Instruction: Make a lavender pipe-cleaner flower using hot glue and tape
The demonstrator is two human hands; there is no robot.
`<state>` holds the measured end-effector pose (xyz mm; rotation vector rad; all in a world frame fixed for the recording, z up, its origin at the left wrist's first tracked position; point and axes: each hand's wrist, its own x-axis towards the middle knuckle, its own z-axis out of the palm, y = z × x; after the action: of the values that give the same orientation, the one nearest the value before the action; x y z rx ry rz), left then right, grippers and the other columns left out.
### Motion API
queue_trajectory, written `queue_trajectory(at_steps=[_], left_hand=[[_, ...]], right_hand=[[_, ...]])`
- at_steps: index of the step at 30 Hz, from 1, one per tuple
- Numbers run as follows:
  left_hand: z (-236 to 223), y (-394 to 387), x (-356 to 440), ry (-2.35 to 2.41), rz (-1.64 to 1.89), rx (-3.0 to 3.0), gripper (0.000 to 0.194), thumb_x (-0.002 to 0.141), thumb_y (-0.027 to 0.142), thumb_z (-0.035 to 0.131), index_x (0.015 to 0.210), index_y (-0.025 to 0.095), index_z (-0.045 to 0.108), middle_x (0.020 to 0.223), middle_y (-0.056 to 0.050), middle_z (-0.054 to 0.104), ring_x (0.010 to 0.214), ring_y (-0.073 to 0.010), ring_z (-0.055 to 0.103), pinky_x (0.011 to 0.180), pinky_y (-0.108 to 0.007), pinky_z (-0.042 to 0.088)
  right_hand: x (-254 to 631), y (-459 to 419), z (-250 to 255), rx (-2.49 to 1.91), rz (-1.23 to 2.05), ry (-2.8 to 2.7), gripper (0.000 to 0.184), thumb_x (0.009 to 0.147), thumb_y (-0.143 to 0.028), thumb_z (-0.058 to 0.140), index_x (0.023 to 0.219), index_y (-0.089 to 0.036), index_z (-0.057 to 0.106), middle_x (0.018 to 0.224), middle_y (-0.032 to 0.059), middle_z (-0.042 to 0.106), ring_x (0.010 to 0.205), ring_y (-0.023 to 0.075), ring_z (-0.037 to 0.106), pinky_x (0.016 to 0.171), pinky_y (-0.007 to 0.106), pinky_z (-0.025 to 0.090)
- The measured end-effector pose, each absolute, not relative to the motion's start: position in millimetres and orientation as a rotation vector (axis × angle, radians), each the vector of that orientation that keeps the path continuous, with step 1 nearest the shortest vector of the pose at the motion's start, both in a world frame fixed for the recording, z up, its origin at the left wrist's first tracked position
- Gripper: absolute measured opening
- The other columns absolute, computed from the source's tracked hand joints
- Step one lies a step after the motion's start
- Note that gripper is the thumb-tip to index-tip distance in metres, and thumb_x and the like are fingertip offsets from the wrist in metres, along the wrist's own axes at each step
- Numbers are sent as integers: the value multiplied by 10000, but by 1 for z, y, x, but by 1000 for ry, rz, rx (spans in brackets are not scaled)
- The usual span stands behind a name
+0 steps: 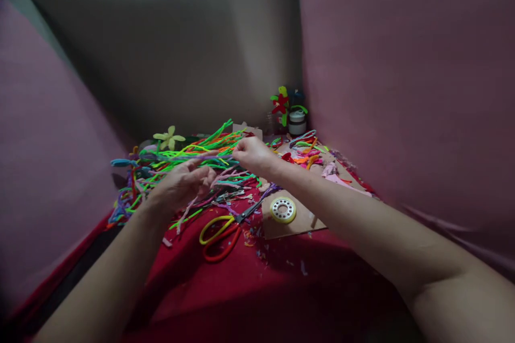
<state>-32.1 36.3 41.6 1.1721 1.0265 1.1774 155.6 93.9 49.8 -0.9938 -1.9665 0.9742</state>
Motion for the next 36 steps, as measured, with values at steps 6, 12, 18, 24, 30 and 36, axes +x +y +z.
queue_trajectory(at_steps=[6,12,18,24,30,36], left_hand=[[47,38,-24,1055,1659,1027,154,692,226,692,750,99,625,517,36,519,363,-50,456,331,-153,338],[31,43,-37,1062,1873,919,200,662,263,724,703,107,606,496,56,522,347,-26,431,326,-128,303],[16,45,-36,991,1980,842,234,637,291,748,705,103,629,534,18,602,416,-68,541,393,-161,399],[11,45,-36,930,2000,816,219,638,269,741,744,94,660,576,-22,654,454,-112,594,408,-193,426],[10,46,-45,882,2023,732,165,654,220,734,727,92,658,570,-3,641,454,-80,580,399,-165,413],[3,45,-33,879,1950,723,83,671,149,705,703,106,643,592,-6,649,470,-67,585,371,-131,393]], right_hand=[[157,90,33,-816,978,-2145,152,744,-232,507,633,-139,551,514,-54,410,485,66,343,471,205,240],[172,105,24,-909,1025,-2056,131,686,-250,548,627,-138,584,502,-59,415,485,73,358,483,213,248],[180,128,11,-1019,1019,-1792,203,657,-308,599,559,-149,521,437,-77,369,434,65,310,455,225,220],[184,143,0,-979,1242,-1534,318,646,-374,682,545,-171,459,384,-78,378,327,42,272,356,210,184],[187,141,6,-889,1489,-1277,339,684,-389,709,585,-176,463,439,-46,464,327,51,359,315,183,294],[178,113,15,-431,1934,-707,121,782,-240,628,837,-141,585,780,58,676,589,94,588,582,215,542]])
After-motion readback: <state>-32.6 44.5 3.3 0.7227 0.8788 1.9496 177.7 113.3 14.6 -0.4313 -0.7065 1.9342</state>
